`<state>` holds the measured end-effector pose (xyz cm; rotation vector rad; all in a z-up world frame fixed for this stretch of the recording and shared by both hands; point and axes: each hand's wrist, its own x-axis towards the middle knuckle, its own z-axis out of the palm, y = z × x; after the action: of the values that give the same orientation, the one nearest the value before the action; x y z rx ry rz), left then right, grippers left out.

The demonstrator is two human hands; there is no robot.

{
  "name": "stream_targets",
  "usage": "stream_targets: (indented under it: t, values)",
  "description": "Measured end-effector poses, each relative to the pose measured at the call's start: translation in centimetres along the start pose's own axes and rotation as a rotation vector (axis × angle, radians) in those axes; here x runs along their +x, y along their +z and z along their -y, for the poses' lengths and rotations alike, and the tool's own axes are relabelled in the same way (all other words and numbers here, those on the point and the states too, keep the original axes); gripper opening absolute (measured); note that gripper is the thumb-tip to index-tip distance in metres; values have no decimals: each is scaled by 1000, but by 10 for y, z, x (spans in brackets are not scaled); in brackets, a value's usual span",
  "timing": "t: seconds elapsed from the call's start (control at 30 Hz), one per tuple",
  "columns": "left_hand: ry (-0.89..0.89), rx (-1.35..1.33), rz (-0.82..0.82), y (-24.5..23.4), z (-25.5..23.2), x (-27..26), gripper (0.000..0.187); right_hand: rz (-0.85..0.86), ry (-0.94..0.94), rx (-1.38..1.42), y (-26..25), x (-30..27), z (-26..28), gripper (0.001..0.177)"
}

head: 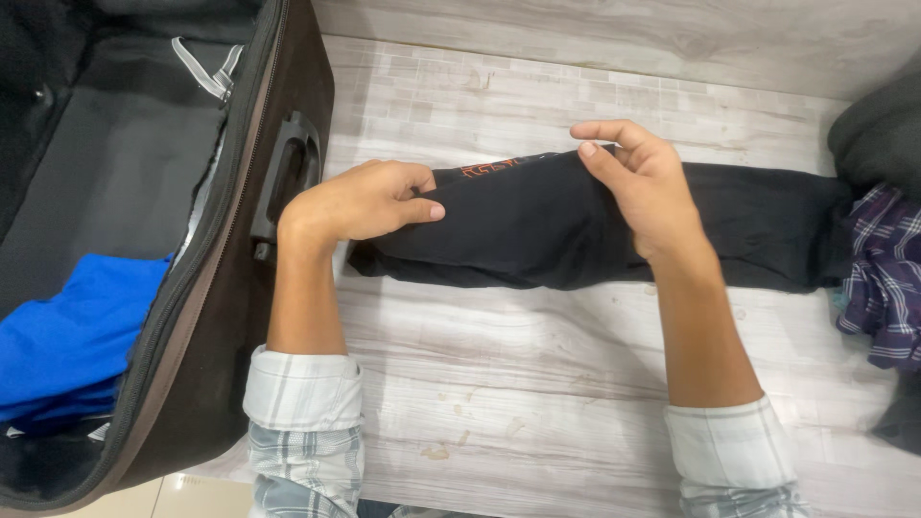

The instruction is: The person folds a black t-shirt, a plaid shirt, and a light blue shirt on a light-colored floor. They roll the black t-shirt into a tight bundle and place it into an open suitcase. They then fold the plaid shirt and place it into the suitcase. Finally, they begin folding the light blue shirt.

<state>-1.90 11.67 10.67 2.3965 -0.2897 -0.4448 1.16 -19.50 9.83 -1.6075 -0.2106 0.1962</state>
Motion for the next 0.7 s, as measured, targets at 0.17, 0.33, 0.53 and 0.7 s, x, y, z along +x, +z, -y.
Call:
stream_targets:
  t: [0.17,0.33,0.53,0.7]
  values:
    - [-233,244,-33,7,-7,4,27,-170,-105,-211,14,24,-52,33]
    - [-266,322,-126,13,0,7,27,-241,-313,-559,21,15,-51,33]
    - [-314,474,-134,23,19,16,33,60,-399,-964,35,7,-53,51]
    - [-97,620,-355,44,10,24,31,225,-283,-1247,56,7,-81,65]
